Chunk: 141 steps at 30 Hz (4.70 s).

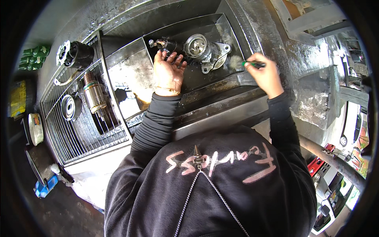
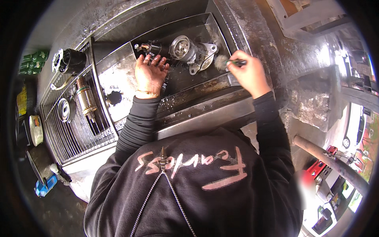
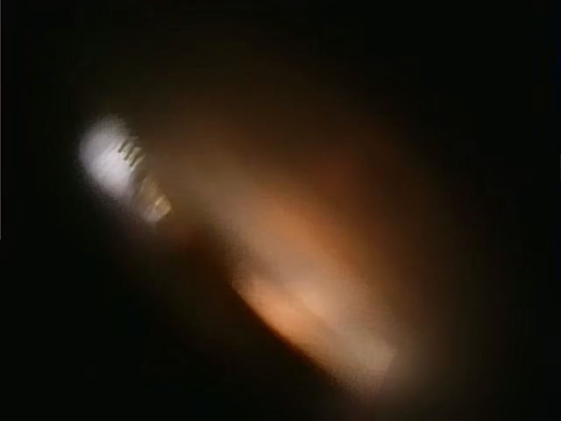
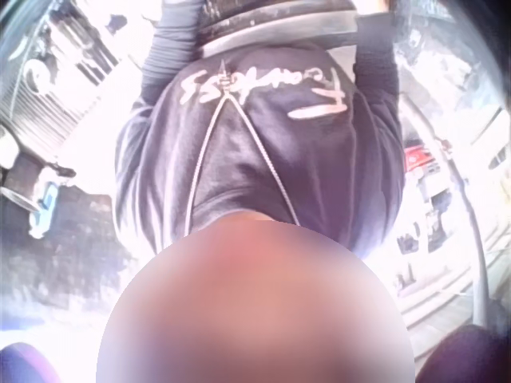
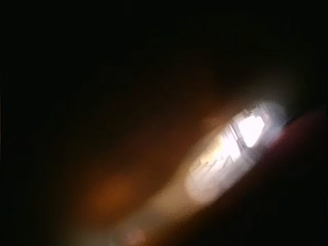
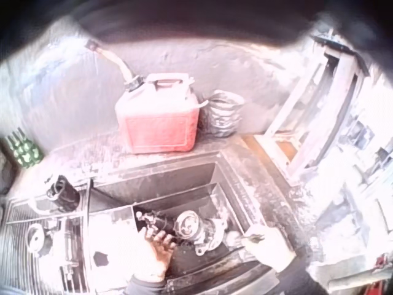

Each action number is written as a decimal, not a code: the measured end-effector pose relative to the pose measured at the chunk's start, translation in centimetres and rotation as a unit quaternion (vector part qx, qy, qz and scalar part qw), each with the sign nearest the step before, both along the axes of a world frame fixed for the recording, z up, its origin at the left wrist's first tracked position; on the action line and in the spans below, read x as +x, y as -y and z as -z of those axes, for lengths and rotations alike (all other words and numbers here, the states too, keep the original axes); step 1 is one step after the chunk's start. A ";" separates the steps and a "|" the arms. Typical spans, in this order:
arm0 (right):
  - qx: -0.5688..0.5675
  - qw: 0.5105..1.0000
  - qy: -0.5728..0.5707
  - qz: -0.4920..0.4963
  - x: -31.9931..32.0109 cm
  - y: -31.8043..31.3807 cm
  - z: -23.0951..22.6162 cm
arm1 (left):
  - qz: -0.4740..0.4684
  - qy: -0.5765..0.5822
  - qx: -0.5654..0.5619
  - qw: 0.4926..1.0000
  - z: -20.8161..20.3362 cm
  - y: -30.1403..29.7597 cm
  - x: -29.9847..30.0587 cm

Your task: The person scrubs a starter motor and other engine components in a parts washer using a green-handled brush. They rotate the parts to clean multiple surfaces, then lift the cleaned starter motor and a cylindrical component out of the washer and carry them across the workshop floor.

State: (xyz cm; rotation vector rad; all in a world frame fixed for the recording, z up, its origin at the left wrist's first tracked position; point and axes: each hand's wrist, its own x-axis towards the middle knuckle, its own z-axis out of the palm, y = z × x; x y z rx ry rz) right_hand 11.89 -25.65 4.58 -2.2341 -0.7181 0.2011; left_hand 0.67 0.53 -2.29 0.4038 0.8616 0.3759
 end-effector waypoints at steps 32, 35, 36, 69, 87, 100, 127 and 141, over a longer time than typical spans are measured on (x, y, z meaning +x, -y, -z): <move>0.151 0.978 -0.005 -0.141 0.2 9.1 -1.8 | 0.607 -0.307 0.589 0.436 0.5 0.0 15.1; 0.145 0.978 -0.045 -0.144 0.4 9.9 -1.6 | 0.581 -0.421 0.545 0.435 2.3 -0.4 14.4; 0.150 0.976 -0.064 -0.147 0.5 10.0 -1.5 | 0.562 -0.423 0.532 0.471 2.5 -0.4 14.1; 0.055 0.995 -0.009 -0.085 3.8 4.9 -2.4 | 0.376 -0.020 0.684 0.625 3.7 0.1 4.4; -0.209 0.963 0.045 -0.165 10.2 -11.4 6.8 | 0.403 -0.306 0.786 0.357 0.8 -0.2 -1.7; 0.079 0.990 -0.013 -0.112 6.0 -11.0 2.7 | 0.375 -0.323 0.801 0.336 1.9 -0.6 -2.4; 0.114 0.918 -0.009 -0.381 1.9 -10.3 3.0 | 0.380 -0.276 0.788 0.398 2.7 -1.6 -2.4; 0.019 0.982 -0.027 -0.187 3.4 -7.0 3.4 | 0.390 -0.282 0.775 0.409 1.8 -1.4 -2.3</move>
